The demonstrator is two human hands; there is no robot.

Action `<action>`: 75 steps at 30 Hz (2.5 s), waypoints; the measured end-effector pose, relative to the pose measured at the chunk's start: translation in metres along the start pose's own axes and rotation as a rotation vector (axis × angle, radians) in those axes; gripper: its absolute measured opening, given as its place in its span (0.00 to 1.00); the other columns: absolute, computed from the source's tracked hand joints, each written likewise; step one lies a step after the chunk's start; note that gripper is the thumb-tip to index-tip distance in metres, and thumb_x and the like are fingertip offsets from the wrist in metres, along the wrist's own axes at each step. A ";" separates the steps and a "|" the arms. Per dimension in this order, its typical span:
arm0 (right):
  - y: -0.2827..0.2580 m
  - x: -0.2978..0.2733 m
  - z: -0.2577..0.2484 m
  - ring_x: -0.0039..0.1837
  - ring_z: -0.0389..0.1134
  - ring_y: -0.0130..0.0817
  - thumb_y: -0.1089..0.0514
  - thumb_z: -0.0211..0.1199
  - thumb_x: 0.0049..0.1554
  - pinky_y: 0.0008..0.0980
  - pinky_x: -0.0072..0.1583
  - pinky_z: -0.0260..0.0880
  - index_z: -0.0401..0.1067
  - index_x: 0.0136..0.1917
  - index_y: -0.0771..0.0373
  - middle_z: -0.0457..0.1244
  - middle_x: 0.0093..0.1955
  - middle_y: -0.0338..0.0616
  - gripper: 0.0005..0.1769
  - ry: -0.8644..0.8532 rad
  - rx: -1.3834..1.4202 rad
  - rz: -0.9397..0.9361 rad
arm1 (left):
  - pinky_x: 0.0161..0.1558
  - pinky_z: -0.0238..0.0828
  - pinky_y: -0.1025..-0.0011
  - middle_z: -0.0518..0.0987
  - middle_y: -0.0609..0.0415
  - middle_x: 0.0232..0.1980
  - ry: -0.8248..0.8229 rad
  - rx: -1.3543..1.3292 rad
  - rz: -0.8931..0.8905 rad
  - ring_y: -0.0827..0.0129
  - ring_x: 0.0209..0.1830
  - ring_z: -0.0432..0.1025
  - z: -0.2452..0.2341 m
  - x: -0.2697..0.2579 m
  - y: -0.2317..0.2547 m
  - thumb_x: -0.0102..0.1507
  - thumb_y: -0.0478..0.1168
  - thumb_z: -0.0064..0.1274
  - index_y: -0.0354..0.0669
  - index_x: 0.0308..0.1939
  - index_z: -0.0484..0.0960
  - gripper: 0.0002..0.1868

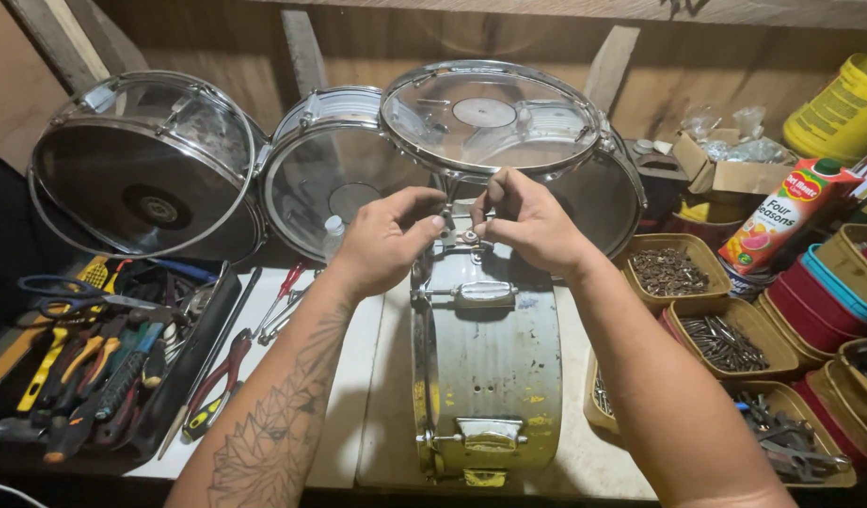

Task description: The person uses a screwdriver and pliers to remove a lug from a snare drum shell. They then select a replacement lug from a container of hardware and install it onto the drum, securing it with a screw.

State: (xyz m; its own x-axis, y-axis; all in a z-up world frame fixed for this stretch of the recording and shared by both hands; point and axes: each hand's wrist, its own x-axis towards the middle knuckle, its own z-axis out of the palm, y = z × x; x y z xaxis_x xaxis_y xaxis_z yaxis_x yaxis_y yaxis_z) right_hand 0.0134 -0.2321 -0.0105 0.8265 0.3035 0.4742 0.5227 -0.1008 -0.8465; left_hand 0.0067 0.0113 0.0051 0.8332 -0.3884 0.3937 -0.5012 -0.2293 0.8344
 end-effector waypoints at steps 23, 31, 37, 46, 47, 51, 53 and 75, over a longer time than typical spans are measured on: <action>-0.013 -0.005 -0.005 0.44 0.67 0.32 0.66 0.69 0.52 0.27 0.44 0.66 0.64 0.51 0.66 0.68 0.44 0.52 0.17 -0.013 -0.096 -0.024 | 0.56 0.77 0.59 0.86 0.44 0.50 -0.036 0.018 0.050 0.54 0.56 0.80 -0.005 -0.015 0.022 0.64 0.42 0.55 0.46 0.59 0.83 0.19; -0.009 -0.004 -0.003 0.39 0.65 0.30 0.65 0.73 0.49 0.25 0.40 0.62 0.62 0.50 0.63 0.68 0.41 0.49 0.22 0.004 -0.134 -0.001 | 0.57 0.77 0.59 0.87 0.49 0.47 -0.030 0.091 0.010 0.58 0.54 0.80 -0.004 -0.010 0.025 0.63 0.45 0.55 0.51 0.57 0.84 0.18; -0.009 -0.002 0.002 0.40 0.63 0.30 0.61 0.75 0.47 0.28 0.39 0.59 0.65 0.48 0.63 0.67 0.39 0.47 0.22 0.072 -0.235 -0.048 | 0.55 0.76 0.55 0.86 0.46 0.48 0.003 0.198 0.078 0.53 0.53 0.80 0.002 0.001 0.017 0.60 0.43 0.56 0.52 0.56 0.84 0.20; 0.005 0.005 0.005 0.34 0.60 0.24 0.61 0.74 0.45 0.23 0.35 0.57 0.65 0.45 0.59 0.65 0.35 0.40 0.19 0.092 -0.216 -0.084 | 0.52 0.74 0.54 0.85 0.46 0.46 0.011 0.401 0.287 0.46 0.49 0.78 0.019 0.006 0.006 0.56 0.41 0.63 0.48 0.38 0.89 0.07; 0.006 0.006 0.005 0.34 0.60 0.24 0.61 0.74 0.45 0.23 0.35 0.57 0.65 0.45 0.59 0.65 0.35 0.40 0.19 0.096 -0.220 -0.077 | 0.52 0.74 0.54 0.85 0.46 0.46 0.006 0.394 0.287 0.46 0.49 0.78 0.020 0.007 0.005 0.56 0.41 0.63 0.48 0.38 0.89 0.07; -0.016 -0.001 0.006 0.39 0.61 0.25 0.63 0.68 0.47 0.26 0.41 0.62 0.60 0.44 0.57 0.64 0.37 0.39 0.18 0.028 -0.249 -0.089 | 0.49 0.72 0.63 0.85 0.53 0.44 -0.016 0.415 0.239 0.57 0.46 0.77 0.021 0.008 0.007 0.58 0.44 0.65 0.50 0.39 0.90 0.08; -0.028 -0.004 0.007 0.44 0.61 0.25 0.65 0.63 0.49 0.27 0.47 0.65 0.52 0.43 0.55 0.64 0.41 0.36 0.19 -0.037 -0.229 -0.087 | 0.48 0.70 0.68 0.85 0.55 0.43 -0.041 0.415 0.218 0.66 0.44 0.77 0.022 0.006 0.013 0.59 0.46 0.65 0.47 0.42 0.90 0.11; -0.018 0.001 -0.002 0.45 0.59 0.26 0.68 0.59 0.49 0.26 0.49 0.63 0.52 0.44 0.56 0.61 0.41 0.38 0.17 -0.083 -0.142 -0.149 | 0.48 0.69 0.70 0.84 0.56 0.44 0.039 0.353 0.095 0.70 0.43 0.77 0.035 0.010 0.011 0.58 0.44 0.61 0.52 0.40 0.90 0.09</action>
State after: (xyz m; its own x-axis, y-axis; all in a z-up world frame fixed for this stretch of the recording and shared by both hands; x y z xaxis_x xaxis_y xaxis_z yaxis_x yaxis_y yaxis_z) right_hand 0.0056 -0.2320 0.0059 0.7211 0.4015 0.5646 0.6666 -0.1802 -0.7233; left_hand 0.0017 -0.0263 0.0047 0.7838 -0.3904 0.4829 -0.6210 -0.4901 0.6117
